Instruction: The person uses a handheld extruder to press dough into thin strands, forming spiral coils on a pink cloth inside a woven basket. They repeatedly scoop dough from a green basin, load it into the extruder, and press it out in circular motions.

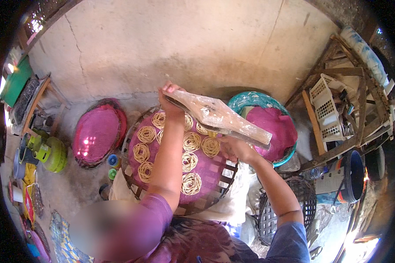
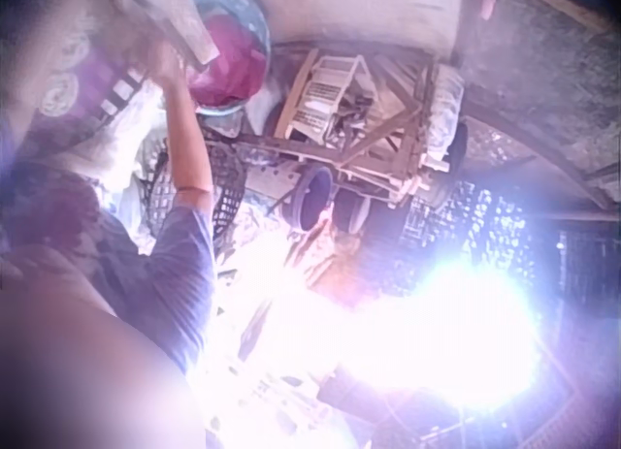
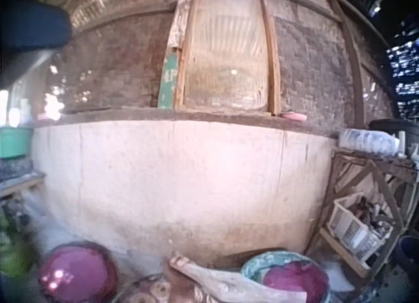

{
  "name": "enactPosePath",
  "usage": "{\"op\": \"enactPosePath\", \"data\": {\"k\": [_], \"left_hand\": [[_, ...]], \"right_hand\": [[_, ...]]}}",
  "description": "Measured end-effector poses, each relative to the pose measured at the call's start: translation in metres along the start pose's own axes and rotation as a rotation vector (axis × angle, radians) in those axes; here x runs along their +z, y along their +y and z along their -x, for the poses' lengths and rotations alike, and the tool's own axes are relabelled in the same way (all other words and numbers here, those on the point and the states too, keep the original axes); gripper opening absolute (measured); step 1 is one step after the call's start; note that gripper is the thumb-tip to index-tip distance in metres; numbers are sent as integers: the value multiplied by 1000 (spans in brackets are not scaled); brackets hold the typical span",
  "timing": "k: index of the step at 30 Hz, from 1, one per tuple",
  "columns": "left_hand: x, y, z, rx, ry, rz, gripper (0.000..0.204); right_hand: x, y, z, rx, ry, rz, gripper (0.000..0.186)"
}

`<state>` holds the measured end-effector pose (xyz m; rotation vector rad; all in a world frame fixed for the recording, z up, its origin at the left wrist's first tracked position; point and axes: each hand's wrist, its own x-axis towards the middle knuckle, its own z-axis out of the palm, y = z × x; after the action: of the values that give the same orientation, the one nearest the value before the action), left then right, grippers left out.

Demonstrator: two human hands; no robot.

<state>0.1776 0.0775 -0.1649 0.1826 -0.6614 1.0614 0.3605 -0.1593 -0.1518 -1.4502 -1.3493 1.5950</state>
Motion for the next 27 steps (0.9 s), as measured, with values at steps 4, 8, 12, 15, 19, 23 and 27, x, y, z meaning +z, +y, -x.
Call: {"op": "enactPosePath", "data": {"k": [4,8,12,15,19,23,27], "left_hand": [[49,11,-14,-115,-64,38,48],[99,6,-13,-87,-12,-192,40],[104,-30,14,-33,366,-298,52],[90,-48,44,-89,680,-197,62],[79,-41,50,-124,782,-181,62],[89,-33,49,-86,396,-136,57],[108,-47,51,-80,711,-125,51]], "right_hand": [[27,-33,3,-391,321,684,64],[8,-89,51,-135,-121,-117,70],[20,-100,104,198,10,-35,74],[32,-95,119,384,53,-64,71],[49,-96,116,384,115,86,71],[61,-116,125,375,168,197,71],[66,-138,138,450,284,289,70]]}}
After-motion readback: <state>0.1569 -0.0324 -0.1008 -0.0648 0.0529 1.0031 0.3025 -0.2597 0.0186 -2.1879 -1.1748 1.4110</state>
